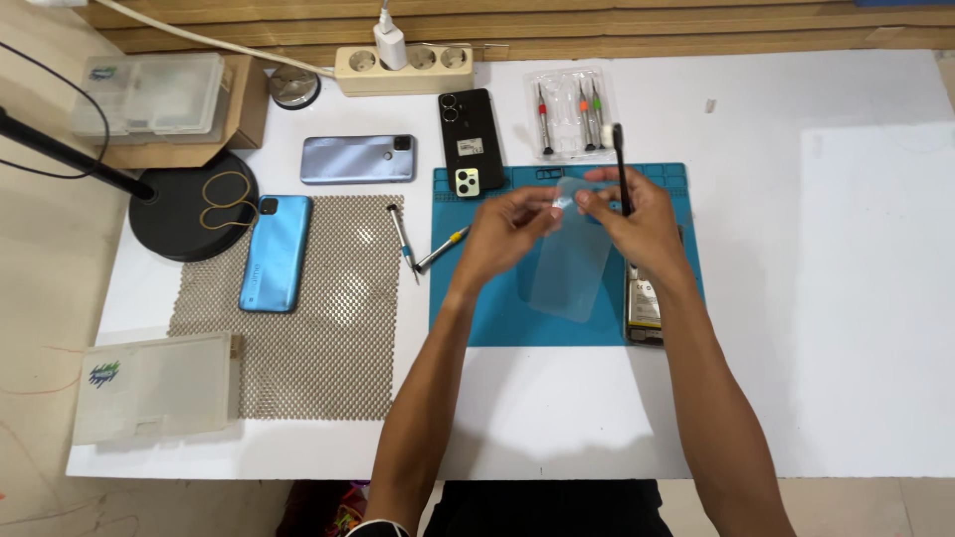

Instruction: The person cleans a transparent phone back cover using a small brush and a yellow-handled tool, then wipes the cover with a cloth. The person also briefly handles a disassembled phone body and a blue plastic pry tool.

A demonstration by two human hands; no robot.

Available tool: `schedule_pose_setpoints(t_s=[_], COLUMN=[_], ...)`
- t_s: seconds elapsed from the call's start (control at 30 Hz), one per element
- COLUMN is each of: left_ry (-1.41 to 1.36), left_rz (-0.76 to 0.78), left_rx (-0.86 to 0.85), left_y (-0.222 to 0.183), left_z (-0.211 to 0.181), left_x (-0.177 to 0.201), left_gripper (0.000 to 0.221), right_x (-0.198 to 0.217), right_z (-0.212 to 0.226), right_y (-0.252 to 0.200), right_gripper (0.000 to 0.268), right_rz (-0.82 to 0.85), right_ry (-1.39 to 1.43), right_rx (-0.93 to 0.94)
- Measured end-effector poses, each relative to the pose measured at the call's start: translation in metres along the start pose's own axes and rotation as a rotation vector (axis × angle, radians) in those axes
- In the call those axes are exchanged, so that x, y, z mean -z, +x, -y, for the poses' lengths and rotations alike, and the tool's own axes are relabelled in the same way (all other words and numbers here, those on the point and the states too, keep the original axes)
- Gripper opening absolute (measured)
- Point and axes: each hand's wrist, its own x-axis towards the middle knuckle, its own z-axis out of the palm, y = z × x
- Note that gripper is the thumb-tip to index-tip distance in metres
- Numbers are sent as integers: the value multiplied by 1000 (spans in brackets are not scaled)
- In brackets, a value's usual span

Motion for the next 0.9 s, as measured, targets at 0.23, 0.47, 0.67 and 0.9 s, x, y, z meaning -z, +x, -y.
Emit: schedule_pose_setpoints(t_s=[0.23,0.47,0.67,0.9], left_ry=[-30,-37,-86,-12], left_rz=[-226,-112,-36,-251], left_rx=[96,101,-57,-109], left_y=[19,24,22,27], left_z=[-22,-39,-42,-32], left_x=[-6,-9,-5,-22], left_gripper=[24,25,38,19], right_x=[4,17,26,24], right_z=[26,25,24,27], right_y=[13,15,18,18], right_gripper=[37,36,34,34], right_rz=[11,89,98,140], right_ry=[-20,145,-5,15], right_rx=[17,39,53,15])
